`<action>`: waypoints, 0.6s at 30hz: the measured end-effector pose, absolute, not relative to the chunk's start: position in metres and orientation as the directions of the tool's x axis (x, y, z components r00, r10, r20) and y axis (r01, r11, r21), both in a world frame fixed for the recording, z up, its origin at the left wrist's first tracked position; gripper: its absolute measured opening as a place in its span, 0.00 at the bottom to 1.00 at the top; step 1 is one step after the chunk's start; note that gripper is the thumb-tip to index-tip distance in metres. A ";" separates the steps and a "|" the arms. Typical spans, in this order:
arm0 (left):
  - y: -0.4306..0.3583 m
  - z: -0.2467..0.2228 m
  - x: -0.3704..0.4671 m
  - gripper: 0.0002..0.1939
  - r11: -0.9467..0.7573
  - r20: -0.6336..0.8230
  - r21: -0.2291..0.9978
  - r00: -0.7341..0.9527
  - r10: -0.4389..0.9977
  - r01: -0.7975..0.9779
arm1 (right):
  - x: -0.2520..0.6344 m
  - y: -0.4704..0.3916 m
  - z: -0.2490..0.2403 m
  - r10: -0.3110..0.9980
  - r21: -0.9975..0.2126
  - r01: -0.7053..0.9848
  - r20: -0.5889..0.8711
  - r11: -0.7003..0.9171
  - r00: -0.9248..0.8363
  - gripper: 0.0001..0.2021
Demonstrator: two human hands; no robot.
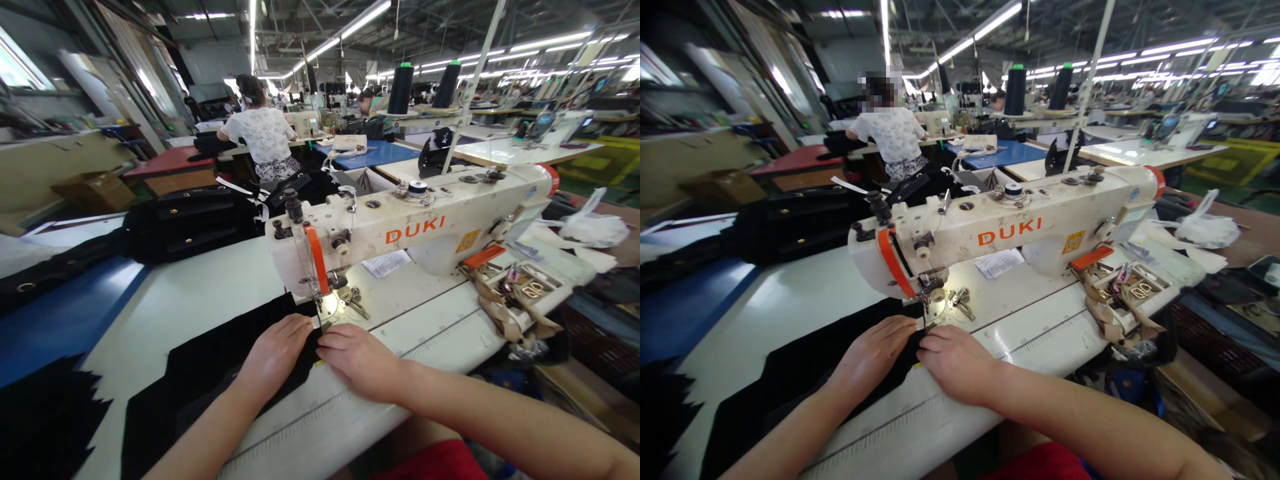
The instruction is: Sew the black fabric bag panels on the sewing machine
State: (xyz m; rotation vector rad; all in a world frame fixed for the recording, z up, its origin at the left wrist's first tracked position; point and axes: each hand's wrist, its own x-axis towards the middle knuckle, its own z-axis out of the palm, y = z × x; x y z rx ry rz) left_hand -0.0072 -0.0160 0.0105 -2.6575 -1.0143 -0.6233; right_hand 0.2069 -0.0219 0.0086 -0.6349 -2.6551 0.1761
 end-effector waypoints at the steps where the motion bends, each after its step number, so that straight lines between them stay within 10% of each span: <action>1: -0.016 0.011 -0.007 0.15 -0.734 0.463 -0.055 0.669 0.582 0.677 | 0.207 -0.022 0.008 0.457 -0.214 0.405 0.356 0.889 -0.815 0.10; 18: -0.020 0.006 -0.014 0.17 -0.698 0.405 0.012 0.635 0.658 0.716 | 0.198 0.013 0.012 0.543 -0.101 0.542 0.316 0.835 -0.778 0.05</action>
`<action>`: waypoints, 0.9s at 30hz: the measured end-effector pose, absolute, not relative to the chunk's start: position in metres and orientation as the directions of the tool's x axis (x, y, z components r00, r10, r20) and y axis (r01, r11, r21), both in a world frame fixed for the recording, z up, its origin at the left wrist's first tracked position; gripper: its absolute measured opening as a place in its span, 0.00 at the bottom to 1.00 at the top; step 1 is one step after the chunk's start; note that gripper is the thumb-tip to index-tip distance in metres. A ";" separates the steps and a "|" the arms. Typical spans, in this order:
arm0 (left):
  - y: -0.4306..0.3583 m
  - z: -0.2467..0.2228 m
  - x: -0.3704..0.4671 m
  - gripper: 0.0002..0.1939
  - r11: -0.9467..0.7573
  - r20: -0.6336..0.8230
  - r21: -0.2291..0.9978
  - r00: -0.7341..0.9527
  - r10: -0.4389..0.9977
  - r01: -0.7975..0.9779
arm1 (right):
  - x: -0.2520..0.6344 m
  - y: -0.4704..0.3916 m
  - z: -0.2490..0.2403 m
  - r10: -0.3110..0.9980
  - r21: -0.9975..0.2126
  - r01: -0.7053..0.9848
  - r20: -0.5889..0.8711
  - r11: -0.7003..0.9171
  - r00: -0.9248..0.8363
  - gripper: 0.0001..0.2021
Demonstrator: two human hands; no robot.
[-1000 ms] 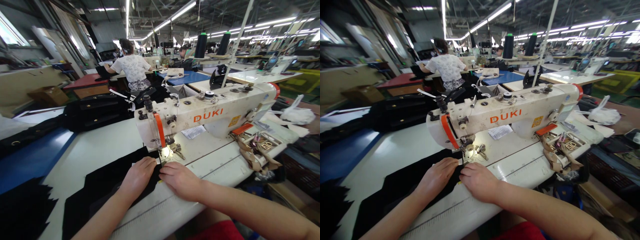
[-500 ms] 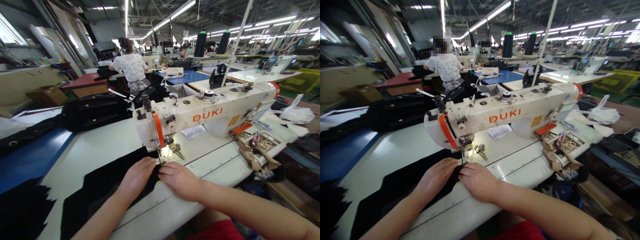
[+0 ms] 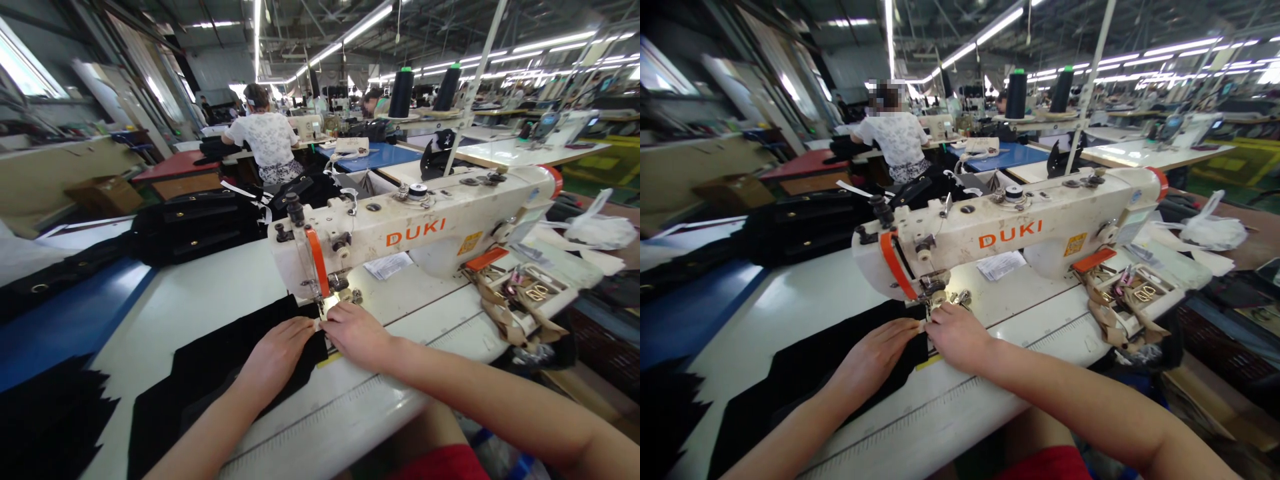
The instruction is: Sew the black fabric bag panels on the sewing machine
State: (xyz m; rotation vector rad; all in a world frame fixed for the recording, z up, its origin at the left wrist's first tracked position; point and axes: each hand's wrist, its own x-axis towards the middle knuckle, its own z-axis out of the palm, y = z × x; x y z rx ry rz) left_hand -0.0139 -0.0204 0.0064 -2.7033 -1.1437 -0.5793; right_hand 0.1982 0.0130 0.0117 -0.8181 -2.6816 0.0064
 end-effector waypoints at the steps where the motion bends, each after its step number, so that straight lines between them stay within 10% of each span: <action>1: -0.023 0.007 -0.014 0.17 -0.683 0.397 0.045 0.614 0.682 0.729 | 0.198 0.013 0.010 0.539 -0.091 0.542 0.324 0.835 -0.777 0.05; 27: -0.014 0.007 -0.003 0.19 -0.610 0.311 0.138 0.551 0.774 0.780 | 0.202 0.030 0.011 0.539 -0.041 0.556 0.314 0.830 -0.782 0.09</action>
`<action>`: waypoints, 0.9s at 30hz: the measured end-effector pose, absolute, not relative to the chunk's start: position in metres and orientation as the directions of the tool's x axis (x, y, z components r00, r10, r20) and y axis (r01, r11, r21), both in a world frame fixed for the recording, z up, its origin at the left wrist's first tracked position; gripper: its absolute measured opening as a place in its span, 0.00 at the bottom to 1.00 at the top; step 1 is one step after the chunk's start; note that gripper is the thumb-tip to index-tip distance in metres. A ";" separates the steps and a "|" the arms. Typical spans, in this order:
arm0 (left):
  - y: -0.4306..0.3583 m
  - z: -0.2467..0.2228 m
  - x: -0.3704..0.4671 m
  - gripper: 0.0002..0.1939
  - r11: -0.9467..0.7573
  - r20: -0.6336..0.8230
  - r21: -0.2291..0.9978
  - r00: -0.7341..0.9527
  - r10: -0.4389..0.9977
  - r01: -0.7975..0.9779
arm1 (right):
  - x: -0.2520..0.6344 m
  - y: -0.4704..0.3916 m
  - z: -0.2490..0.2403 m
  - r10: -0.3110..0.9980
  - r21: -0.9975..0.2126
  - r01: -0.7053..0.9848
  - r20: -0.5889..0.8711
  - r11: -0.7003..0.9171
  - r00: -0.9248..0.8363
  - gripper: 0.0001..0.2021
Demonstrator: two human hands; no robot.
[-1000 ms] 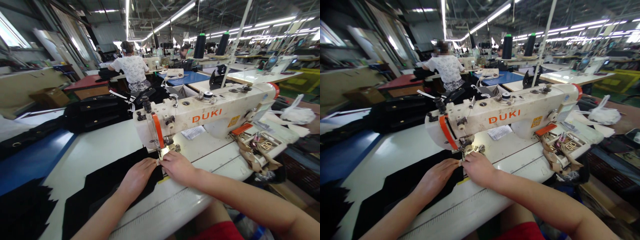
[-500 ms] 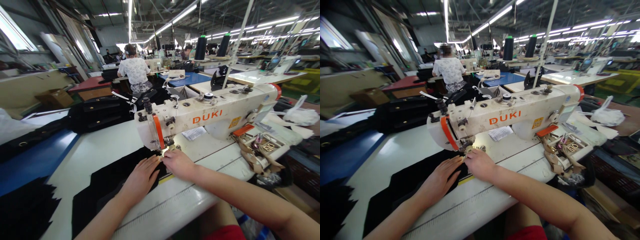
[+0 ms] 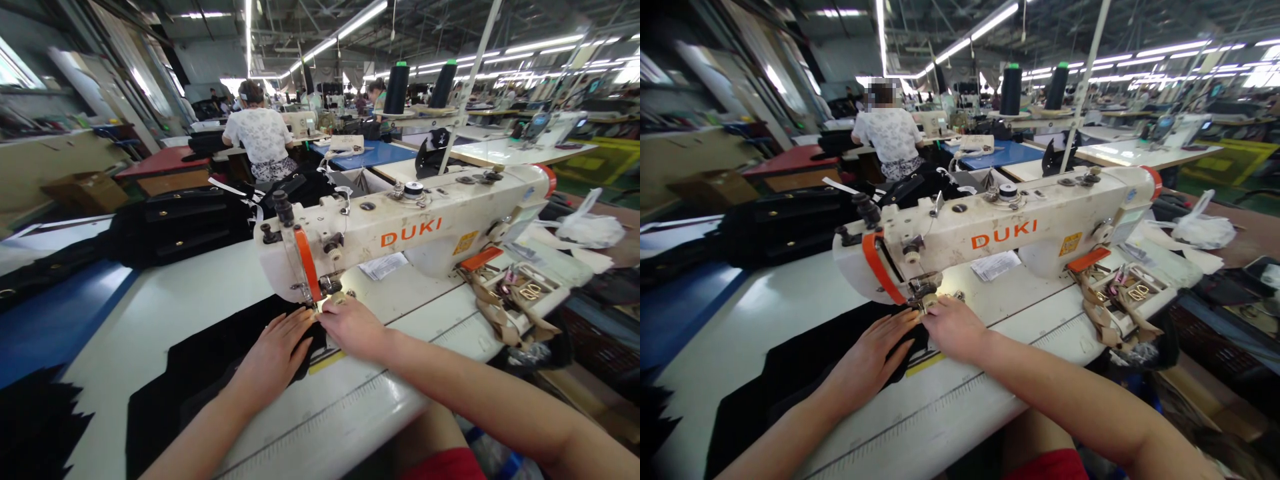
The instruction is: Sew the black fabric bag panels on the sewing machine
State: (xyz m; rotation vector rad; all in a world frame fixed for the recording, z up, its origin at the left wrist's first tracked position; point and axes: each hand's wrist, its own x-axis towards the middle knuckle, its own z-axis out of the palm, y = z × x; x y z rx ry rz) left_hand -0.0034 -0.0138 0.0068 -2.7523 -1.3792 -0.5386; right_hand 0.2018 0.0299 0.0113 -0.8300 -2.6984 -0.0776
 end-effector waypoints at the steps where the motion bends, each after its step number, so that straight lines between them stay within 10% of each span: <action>1: -0.014 0.007 -0.003 0.19 -0.610 0.308 0.136 0.552 0.775 0.780 | 0.202 0.030 0.011 0.541 -0.040 0.560 0.320 0.828 -0.778 0.08; 27: 0.004 0.007 -0.005 0.20 -0.534 0.250 0.095 0.499 0.830 0.840 | 0.203 0.026 0.002 0.535 -0.051 0.566 0.409 0.823 -0.739 0.08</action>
